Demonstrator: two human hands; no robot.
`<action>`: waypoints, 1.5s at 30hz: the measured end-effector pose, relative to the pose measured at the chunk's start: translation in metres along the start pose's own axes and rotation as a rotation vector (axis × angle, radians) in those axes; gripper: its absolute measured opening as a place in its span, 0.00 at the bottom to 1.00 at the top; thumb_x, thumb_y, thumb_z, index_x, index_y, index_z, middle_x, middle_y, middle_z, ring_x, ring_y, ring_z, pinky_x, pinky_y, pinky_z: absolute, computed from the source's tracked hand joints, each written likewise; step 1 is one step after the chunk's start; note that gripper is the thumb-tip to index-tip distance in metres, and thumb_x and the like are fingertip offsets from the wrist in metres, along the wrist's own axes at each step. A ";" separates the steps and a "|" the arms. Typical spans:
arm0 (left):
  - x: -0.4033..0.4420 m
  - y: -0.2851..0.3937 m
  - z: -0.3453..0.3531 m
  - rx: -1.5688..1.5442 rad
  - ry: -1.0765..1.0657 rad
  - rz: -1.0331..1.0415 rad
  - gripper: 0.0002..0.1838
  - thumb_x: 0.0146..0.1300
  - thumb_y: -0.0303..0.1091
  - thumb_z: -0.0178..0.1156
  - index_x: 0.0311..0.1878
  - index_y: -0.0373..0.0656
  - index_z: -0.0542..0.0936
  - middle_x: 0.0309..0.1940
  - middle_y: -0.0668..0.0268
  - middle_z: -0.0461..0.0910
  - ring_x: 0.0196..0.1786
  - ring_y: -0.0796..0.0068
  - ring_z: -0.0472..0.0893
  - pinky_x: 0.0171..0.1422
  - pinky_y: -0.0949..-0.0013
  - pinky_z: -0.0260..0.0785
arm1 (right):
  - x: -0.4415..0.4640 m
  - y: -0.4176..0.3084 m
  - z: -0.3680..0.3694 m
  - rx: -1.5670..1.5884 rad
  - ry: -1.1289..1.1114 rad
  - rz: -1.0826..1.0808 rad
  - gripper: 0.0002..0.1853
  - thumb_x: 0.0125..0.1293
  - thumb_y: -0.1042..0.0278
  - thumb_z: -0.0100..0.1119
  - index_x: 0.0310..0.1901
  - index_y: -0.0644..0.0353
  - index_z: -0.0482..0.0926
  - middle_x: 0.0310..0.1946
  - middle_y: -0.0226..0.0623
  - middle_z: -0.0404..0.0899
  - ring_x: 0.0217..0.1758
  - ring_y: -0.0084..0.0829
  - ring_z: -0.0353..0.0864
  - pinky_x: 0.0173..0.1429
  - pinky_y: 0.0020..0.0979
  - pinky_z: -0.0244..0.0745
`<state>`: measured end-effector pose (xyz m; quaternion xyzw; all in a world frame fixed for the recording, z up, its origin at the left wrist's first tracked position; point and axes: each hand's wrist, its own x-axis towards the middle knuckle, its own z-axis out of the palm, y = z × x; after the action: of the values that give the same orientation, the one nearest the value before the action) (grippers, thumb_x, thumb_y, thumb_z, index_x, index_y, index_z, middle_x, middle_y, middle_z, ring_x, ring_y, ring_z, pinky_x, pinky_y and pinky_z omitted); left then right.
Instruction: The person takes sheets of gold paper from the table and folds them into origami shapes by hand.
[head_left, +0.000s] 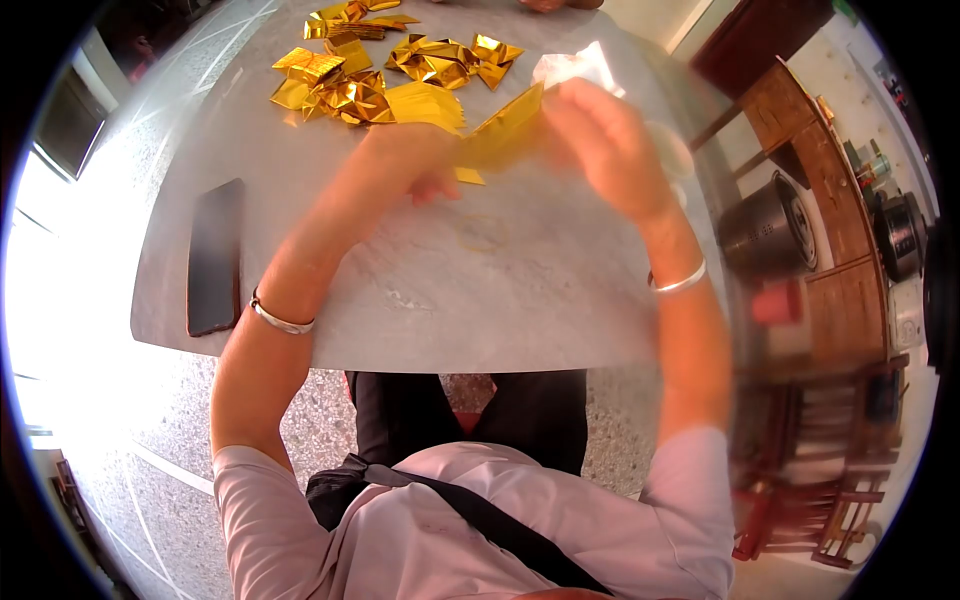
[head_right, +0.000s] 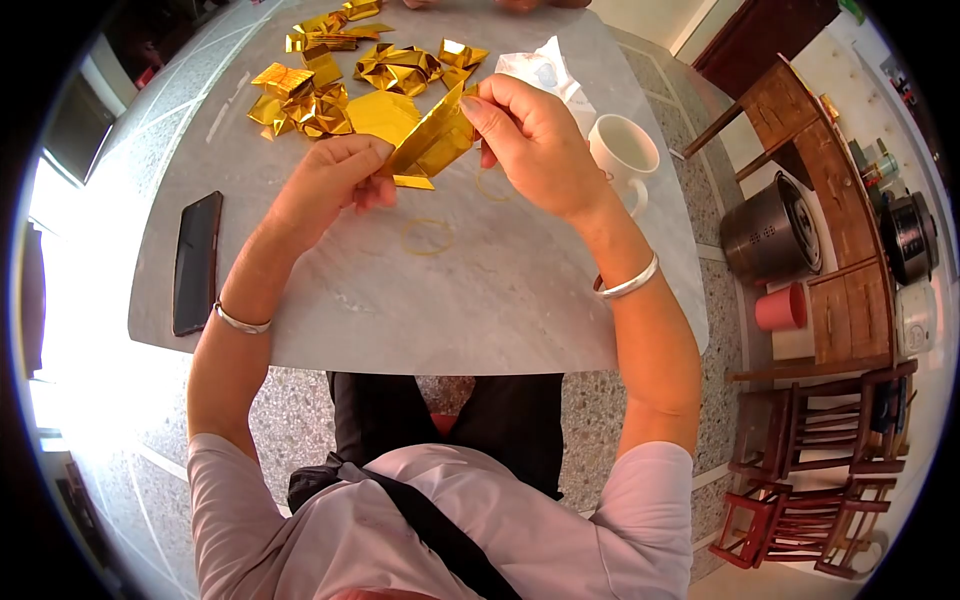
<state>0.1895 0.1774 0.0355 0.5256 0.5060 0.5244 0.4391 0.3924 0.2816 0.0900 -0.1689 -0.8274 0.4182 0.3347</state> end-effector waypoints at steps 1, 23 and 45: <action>-0.001 0.000 0.001 0.010 0.001 -0.004 0.14 0.69 0.39 0.49 0.31 0.42 0.78 0.23 0.70 0.78 0.25 0.86 0.70 0.31 0.80 0.63 | 0.000 0.000 0.000 0.004 0.001 0.002 0.14 0.70 0.63 0.50 0.28 0.61 0.68 0.20 0.24 0.67 0.22 0.16 0.71 0.27 0.20 0.65; 0.000 -0.005 0.013 1.053 0.476 0.751 0.04 0.54 0.24 0.52 0.34 0.41 0.71 0.25 0.60 0.72 0.28 0.58 0.74 0.32 0.59 0.69 | 0.000 0.021 0.018 -0.281 0.161 -0.034 0.12 0.61 0.65 0.61 0.40 0.63 0.74 0.22 0.31 0.75 0.23 0.19 0.71 0.28 0.24 0.67; 0.003 -0.008 0.018 0.687 0.481 0.122 0.16 0.67 0.40 0.50 0.34 0.35 0.76 0.17 0.63 0.74 0.23 0.75 0.73 0.30 0.68 0.65 | -0.003 0.029 0.037 -0.130 0.330 -0.100 0.07 0.62 0.76 0.50 0.42 0.65 0.72 0.22 0.39 0.79 0.22 0.28 0.79 0.28 0.28 0.71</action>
<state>0.2071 0.1828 0.0265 0.5330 0.7075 0.4579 0.0758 0.3689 0.2757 0.0500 -0.2151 -0.7938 0.3134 0.4747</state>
